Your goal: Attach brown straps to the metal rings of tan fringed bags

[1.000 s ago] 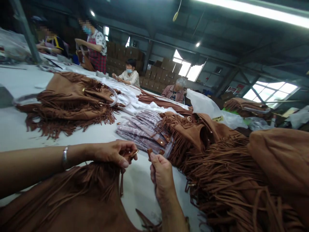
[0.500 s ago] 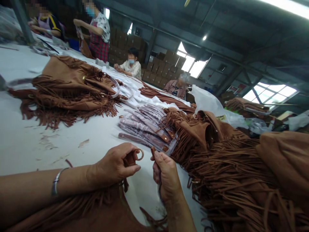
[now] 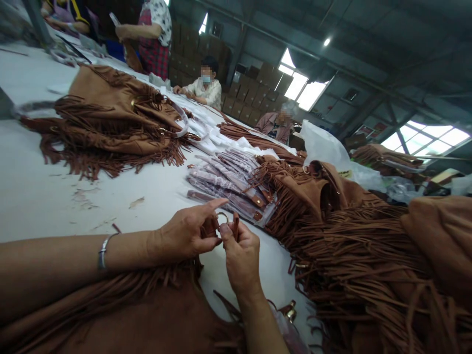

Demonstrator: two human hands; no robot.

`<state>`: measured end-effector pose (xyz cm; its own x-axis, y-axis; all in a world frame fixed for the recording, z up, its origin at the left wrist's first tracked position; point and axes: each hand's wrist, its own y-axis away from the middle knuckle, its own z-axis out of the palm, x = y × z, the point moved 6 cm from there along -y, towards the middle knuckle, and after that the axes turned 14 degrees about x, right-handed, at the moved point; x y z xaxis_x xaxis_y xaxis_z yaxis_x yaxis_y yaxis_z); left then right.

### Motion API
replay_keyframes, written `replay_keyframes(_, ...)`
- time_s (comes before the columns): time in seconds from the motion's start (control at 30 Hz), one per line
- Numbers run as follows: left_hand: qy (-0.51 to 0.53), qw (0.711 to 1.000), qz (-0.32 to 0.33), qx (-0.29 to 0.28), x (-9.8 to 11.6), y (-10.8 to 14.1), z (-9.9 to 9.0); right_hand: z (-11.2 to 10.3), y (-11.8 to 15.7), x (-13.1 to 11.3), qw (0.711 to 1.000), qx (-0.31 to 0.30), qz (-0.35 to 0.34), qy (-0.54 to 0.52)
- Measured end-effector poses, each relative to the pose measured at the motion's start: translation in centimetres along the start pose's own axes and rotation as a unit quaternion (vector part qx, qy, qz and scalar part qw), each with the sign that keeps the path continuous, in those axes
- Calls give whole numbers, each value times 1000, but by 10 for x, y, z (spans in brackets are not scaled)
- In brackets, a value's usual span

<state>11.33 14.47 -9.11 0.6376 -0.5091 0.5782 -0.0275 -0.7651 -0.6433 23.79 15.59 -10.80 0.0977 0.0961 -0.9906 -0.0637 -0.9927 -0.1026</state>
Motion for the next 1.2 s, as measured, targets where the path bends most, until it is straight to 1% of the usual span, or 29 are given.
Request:
replay_keyframes(0.07, -16, 998, 49, -19, 4, 0, 1, 0, 2, -7, 996, -9, -60, 60)
replay_keyframes(0.17, -30, 993, 111, -35, 9, -1, 0, 1, 5, -18, 979, -15, -127, 156)
replay_keyframes(0.27, -31, 989, 141, -42, 11, -1, -1, 1, 6, -27, 965, -16, -161, 206)
replay_keyframes(0.37, -41, 986, 155, -51, 13, 0, -1, -2, 5, -35, 950, -14, -190, 248)
replay_keyframes(0.43, -50, 983, 164, -65, 15, 0, -1, -5, 3, -39, 940, -32, -198, 275)
replay_keyframes(0.47, -49, 982, 169, -74, 16, 1, 0, -6, 2, -39, 941, -52, -189, 277)
replay_keyframes(0.5, -42, 980, 175, -83, 18, 2, 0, -7, 1, -38, 946, -76, -171, 266)
replay_keyframes(0.57, -11, 979, 180, -94, 20, 3, 0, -8, 0, -32, 963, -121, -116, 210)
replay_keyframes(0.63, 27, 984, 160, -80, 19, 2, -2, -10, -1, -25, 979, -130, -64, 140)
replay_keyframes(0.67, 42, 988, 135, -65, 16, 1, -4, -10, -2, -22, 985, -120, -49, 113)
replay_keyframes(0.77, 66, 997, 40, -23, 3, -1, -5, -11, -3, -16, 994, -71, -45, 62)
replay_keyframes(0.83, 74, 997, -4, -20, -3, -1, -4, -8, -2, -13, 995, -61, -53, 56)
replay_keyframes(0.9, 78, 997, -14, -20, -4, -1, -3, -5, -1, -12, 994, -58, -61, 71)
replay_keyframes(1.0, 71, 997, -10, -11, -3, -2, -5, -4, -2, -12, 992, -36, -80, 96)
replay_keyframes(1.13, 36, 999, 9, -16, 1, -1, -5, -3, -2, -12, 992, -22, -100, 77)
replay_keyframes(1.2, 33, 999, 20, -20, 3, 1, -4, -4, -2, -11, 993, -24, -93, 67)
